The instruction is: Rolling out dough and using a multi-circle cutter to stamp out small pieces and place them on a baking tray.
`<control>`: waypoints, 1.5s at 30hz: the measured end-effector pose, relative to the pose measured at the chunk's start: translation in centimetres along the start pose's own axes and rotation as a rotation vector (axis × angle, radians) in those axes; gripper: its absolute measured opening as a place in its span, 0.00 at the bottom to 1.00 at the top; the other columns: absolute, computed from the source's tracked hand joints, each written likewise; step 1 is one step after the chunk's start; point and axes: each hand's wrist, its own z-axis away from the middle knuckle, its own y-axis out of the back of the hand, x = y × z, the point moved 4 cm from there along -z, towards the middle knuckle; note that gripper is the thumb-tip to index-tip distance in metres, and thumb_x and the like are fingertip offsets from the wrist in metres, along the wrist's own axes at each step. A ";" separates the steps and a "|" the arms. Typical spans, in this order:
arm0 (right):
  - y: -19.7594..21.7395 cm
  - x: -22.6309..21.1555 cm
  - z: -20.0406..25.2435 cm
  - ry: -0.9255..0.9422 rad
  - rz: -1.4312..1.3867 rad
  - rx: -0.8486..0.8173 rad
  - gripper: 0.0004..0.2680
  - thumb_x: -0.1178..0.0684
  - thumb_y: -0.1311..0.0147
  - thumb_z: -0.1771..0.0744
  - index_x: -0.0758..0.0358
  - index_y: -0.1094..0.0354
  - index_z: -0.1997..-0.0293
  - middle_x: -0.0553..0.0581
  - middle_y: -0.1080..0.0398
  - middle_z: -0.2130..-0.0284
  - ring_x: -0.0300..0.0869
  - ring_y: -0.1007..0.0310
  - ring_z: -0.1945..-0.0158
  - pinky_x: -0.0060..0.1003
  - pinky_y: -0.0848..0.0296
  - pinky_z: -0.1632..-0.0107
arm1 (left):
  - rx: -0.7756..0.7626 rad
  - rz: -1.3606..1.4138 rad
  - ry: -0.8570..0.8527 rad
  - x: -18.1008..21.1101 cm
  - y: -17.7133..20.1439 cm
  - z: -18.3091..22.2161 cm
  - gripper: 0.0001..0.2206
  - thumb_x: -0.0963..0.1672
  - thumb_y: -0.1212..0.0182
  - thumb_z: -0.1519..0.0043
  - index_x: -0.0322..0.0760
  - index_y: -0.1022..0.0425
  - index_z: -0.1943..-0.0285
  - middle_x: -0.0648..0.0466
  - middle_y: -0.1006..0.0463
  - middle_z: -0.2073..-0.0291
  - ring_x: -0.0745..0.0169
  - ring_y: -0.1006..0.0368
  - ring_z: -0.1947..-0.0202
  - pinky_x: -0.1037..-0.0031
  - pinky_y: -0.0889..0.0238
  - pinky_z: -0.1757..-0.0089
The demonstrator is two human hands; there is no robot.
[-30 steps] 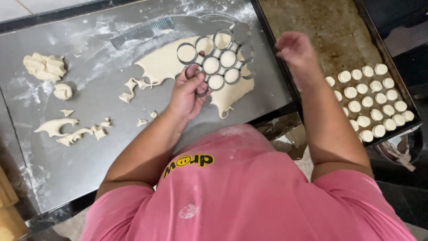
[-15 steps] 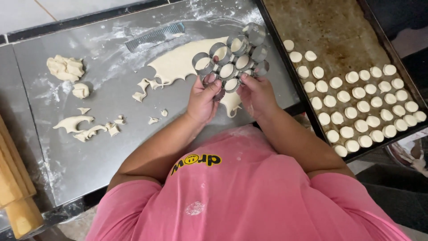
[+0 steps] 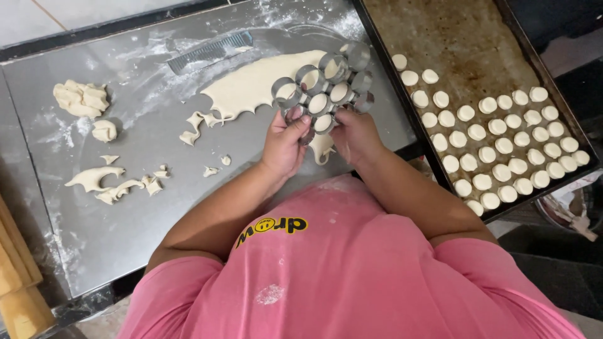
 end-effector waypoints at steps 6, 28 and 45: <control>9.2 2.5 -5.3 -0.274 -0.056 -0.205 0.07 0.59 0.46 0.33 0.63 0.30 0.52 0.58 0.22 0.61 0.50 0.19 0.47 0.48 0.27 0.35 | 0.087 0.111 0.048 0.4 1.2 -0.8 0.11 0.34 0.37 0.38 0.45 0.30 0.65 0.62 0.37 0.79 0.73 0.39 0.81 0.84 0.46 0.77; 18.5 -14.9 -24.8 -0.164 1.504 0.087 0.15 0.62 0.47 0.32 0.53 0.33 0.39 0.51 0.29 0.47 0.40 0.30 0.44 0.34 0.31 0.41 | 0.216 0.145 0.156 0.3 6.5 -3.2 0.11 0.33 0.41 0.39 0.44 0.28 0.60 0.60 0.29 0.72 0.70 0.35 0.77 0.82 0.46 0.77; 0.9 -10.5 -7.4 0.264 1.080 -0.725 0.31 0.55 0.36 0.36 0.67 0.58 0.28 0.70 0.47 0.33 0.58 0.46 0.27 0.46 0.45 0.25 | 0.068 -0.176 0.236 -1.0 5.3 -2.5 0.11 0.35 0.35 0.43 0.44 0.30 0.63 0.60 0.31 0.71 0.70 0.36 0.72 0.79 0.41 0.71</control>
